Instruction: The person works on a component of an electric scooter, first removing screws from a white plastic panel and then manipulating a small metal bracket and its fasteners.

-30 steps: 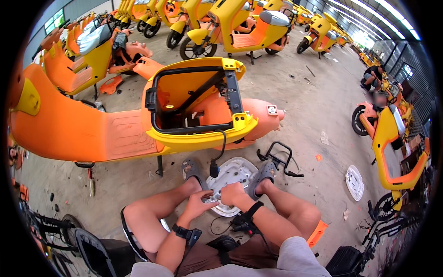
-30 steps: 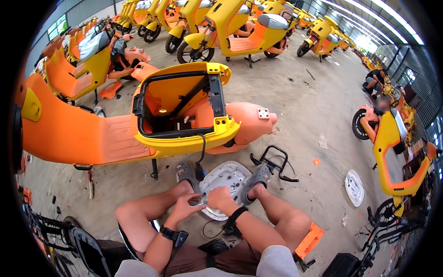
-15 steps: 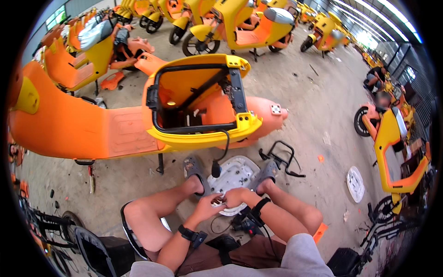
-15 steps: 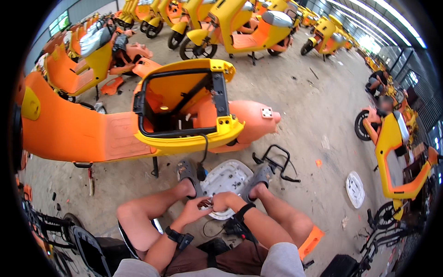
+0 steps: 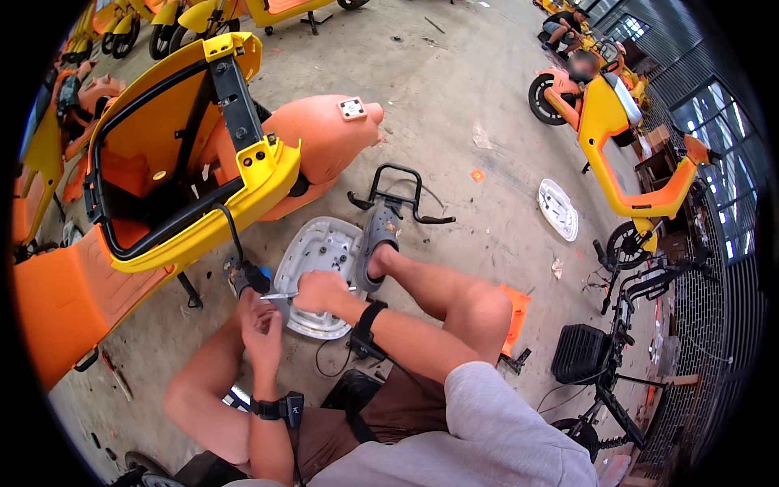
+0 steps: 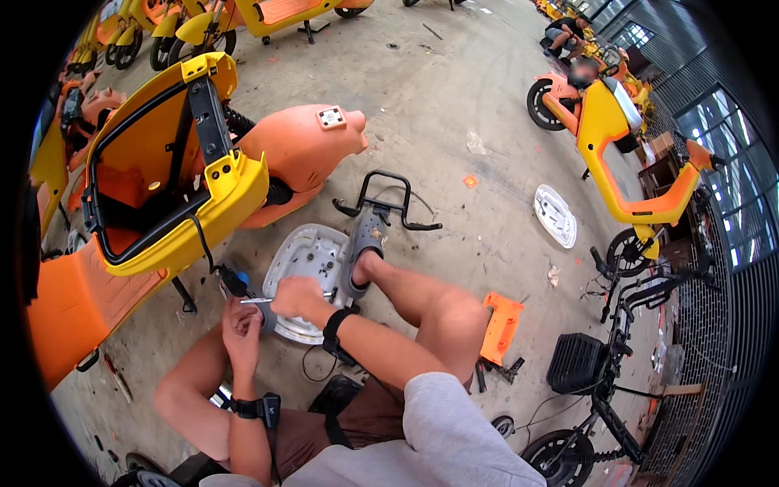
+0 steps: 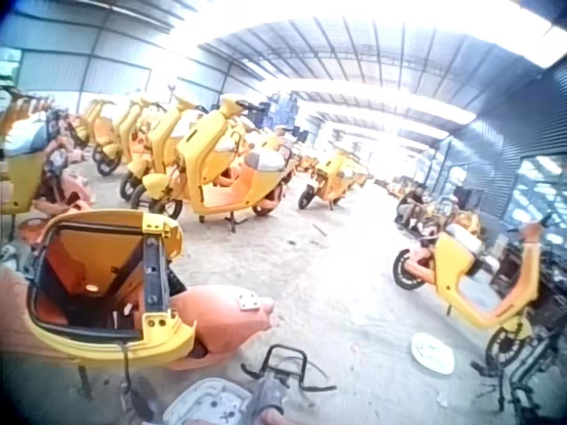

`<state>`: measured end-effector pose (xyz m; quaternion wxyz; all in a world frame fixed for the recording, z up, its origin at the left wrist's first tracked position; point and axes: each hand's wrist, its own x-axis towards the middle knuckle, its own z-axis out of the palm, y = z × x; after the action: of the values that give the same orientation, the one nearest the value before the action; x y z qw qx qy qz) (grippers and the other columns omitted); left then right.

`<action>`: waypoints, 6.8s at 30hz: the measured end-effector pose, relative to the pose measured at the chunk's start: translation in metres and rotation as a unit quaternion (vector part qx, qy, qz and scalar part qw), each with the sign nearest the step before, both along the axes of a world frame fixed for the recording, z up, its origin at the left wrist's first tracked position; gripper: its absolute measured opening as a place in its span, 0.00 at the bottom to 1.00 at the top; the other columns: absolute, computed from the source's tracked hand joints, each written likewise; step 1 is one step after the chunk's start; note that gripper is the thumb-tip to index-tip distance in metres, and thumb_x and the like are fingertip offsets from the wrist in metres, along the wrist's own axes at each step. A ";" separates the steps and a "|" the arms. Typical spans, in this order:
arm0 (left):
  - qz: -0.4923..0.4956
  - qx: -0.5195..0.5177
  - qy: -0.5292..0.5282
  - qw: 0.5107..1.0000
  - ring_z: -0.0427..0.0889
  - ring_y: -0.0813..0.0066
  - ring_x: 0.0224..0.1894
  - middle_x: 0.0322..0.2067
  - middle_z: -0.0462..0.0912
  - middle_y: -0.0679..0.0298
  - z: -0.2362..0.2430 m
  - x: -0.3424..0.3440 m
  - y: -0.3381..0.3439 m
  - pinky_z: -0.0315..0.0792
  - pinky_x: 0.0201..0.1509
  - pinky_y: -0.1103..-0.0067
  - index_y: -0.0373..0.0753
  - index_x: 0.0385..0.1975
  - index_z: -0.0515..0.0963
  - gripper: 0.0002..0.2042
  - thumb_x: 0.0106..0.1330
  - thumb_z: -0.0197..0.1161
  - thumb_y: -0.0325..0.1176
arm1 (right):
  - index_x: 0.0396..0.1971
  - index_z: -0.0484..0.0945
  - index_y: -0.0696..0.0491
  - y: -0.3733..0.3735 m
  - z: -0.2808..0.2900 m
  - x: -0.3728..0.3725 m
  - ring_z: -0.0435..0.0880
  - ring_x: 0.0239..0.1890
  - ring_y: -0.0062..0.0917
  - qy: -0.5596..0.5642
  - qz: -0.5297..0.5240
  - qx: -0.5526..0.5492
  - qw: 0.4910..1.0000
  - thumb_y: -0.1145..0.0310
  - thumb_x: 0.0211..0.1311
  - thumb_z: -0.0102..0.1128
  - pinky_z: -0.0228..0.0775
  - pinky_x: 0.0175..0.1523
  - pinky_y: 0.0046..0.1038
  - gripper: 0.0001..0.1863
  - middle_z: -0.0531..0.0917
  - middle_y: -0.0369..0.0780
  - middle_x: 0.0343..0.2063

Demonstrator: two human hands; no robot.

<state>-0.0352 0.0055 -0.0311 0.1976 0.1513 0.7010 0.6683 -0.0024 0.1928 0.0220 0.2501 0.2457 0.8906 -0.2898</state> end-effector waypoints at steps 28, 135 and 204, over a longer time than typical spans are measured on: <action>-0.045 -0.033 -0.043 0.998 0.78 0.80 0.31 0.28 0.82 0.62 0.004 0.007 0.004 0.71 0.38 0.82 0.26 0.32 0.80 0.12 0.69 0.57 0.31 | 0.21 0.81 0.59 0.000 -0.005 0.008 0.77 0.13 0.28 -0.077 -0.013 -0.250 0.965 0.60 0.45 0.63 0.73 0.22 0.29 0.15 0.79 0.39 0.17; -0.260 0.008 -0.129 0.957 0.76 0.64 0.52 0.56 0.70 0.57 -0.006 -0.002 -0.005 0.72 0.54 0.74 0.35 0.62 0.65 0.34 0.48 0.60 0.24 | 0.19 0.83 0.50 -0.024 0.001 -0.021 0.84 0.30 0.33 0.046 0.417 0.243 0.875 0.63 0.42 0.61 0.65 0.52 0.36 0.07 0.84 0.42 0.22; -0.349 -0.392 0.374 0.764 0.82 0.49 0.28 0.24 0.81 0.48 0.035 -0.014 0.026 0.76 0.34 0.61 0.35 0.21 0.82 0.06 0.49 0.59 0.29 | 0.34 0.85 0.55 -0.017 0.016 0.014 0.84 0.42 0.40 -0.026 0.268 0.052 0.962 0.59 0.47 0.57 0.76 0.48 0.37 0.19 0.85 0.48 0.36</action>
<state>-0.0491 0.0315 0.0042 0.1814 0.5329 0.8192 0.1100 0.0120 0.1754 0.0381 0.3281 0.0181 0.9309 -0.1592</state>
